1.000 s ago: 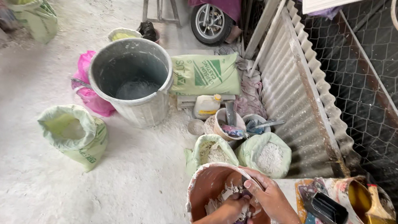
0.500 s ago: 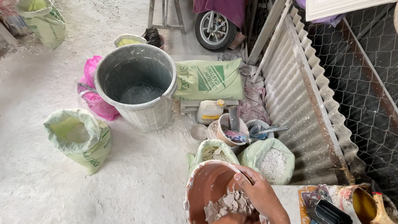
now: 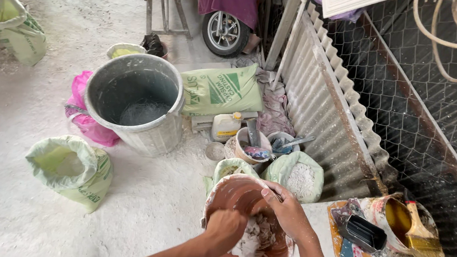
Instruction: The person scrapes dried plaster residue out of a terracotta bowl with a small tool, brushes the bowl, fills a pink cup with water from a tap and pours the water into the bowl, then scoops plaster powder from a gypsum bag into the bowl and mixes it by hand.
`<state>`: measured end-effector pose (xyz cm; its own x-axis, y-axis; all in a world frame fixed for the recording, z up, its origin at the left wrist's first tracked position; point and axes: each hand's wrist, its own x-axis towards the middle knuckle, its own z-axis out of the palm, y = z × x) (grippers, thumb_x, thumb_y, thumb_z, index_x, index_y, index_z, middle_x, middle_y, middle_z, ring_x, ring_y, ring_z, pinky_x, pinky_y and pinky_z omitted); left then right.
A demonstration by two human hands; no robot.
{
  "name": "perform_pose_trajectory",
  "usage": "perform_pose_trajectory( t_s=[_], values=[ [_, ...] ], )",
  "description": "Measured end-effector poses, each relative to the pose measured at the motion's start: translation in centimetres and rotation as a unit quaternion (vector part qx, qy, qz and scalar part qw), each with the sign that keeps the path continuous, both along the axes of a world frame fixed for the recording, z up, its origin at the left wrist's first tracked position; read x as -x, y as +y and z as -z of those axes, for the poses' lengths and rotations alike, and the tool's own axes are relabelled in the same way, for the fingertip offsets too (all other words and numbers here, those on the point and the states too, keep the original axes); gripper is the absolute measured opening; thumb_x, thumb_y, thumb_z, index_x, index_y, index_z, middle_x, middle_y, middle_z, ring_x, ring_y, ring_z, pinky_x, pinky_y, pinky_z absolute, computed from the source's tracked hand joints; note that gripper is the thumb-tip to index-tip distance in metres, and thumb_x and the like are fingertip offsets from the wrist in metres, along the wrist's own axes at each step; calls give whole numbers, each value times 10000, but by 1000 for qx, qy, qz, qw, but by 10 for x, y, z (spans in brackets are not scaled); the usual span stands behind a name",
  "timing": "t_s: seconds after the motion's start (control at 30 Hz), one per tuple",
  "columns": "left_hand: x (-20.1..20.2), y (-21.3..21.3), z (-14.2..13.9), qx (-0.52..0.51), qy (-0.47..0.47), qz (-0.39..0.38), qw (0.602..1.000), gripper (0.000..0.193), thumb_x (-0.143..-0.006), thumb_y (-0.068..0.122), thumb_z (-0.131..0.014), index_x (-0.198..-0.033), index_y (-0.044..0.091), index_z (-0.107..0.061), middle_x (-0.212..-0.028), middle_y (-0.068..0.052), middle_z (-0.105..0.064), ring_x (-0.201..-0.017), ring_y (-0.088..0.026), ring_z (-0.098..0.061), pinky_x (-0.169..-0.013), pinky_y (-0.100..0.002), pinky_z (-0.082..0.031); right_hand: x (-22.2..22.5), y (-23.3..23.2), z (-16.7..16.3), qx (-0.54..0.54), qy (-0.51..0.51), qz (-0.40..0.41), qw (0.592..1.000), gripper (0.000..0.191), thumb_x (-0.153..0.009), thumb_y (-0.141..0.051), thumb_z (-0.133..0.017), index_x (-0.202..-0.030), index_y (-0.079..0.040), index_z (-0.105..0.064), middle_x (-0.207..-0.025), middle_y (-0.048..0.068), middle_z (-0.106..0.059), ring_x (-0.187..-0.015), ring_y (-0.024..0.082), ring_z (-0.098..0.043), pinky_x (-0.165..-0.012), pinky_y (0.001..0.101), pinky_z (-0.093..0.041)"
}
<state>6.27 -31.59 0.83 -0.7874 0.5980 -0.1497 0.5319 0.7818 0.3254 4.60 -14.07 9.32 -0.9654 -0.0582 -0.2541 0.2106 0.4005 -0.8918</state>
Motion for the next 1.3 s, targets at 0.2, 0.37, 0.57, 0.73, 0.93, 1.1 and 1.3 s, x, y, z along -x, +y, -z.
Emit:
perform_pose_trajectory(
  t_s=[0.2,0.37,0.57,0.73,0.93,1.1,1.3],
  values=[
    [-1,-7,-4,-34,-14,32,999,127,-914,84,-582,-947,70,-705,-823,-154,-735,-733,-336,-726,-596,-465,-568,2,0,-7,-2,29,-31,999,489,-941,-398,-615,-1288,-61,-685,-1176,74,-751,-1101,146,-646,-1000,318,-475],
    [19,-30,-46,-120,2,-24,992,364,-918,157,-613,-1269,62,-598,-1044,-190,-700,-772,-341,-717,-633,-468,-574,6,24,8,6,36,6,999,495,-961,-402,-616,-1311,-57,-663,-1179,49,-730,-1107,114,-625,-1003,296,-461],
    [14,-56,-67,-161,91,-28,982,473,-828,136,-651,-1295,73,-607,-1081,-148,-712,-828,-326,-713,-690,-439,-572,8,53,36,73,26,49,996,477,-978,-366,-623,-1308,-27,-674,-1151,42,-717,-1051,98,-611,-961,288,-489],
    [8,-60,-67,-80,32,-62,994,459,-850,136,-636,-1305,108,-585,-1029,-132,-692,-824,-317,-706,-665,-454,-573,5,75,48,174,-16,82,981,445,-981,-331,-621,-1310,-33,-654,-1144,36,-704,-1018,98,-619,-899,289,-520],
    [-15,-20,-51,-200,-96,-109,969,319,-944,178,-556,-1252,98,-569,-972,-134,-682,-751,-329,-718,-653,-462,-580,-2,97,53,166,-16,129,978,459,-978,-343,-619,-1335,-55,-632,-1167,29,-700,-1025,93,-627,-902,286,-526],
    [-40,40,-28,-238,-83,-130,959,343,-989,184,-488,-1280,3,-482,-1028,-200,-628,-768,-396,-702,-621,-521,-564,-5,96,57,172,-17,144,974,473,-981,-356,-620,-1348,-57,-631,-1173,42,-697,-1032,105,-624,-908,298,-529],
    [-51,52,0,-244,-118,-67,960,276,-1012,195,-462,-1226,25,-503,-1005,-230,-615,-740,-439,-675,-613,-555,-522,-14,101,54,113,10,147,983,461,-998,-360,-595,-1351,-66,-628,-1210,10,-691,-1111,77,-601,-981,260,-471]
  ],
)
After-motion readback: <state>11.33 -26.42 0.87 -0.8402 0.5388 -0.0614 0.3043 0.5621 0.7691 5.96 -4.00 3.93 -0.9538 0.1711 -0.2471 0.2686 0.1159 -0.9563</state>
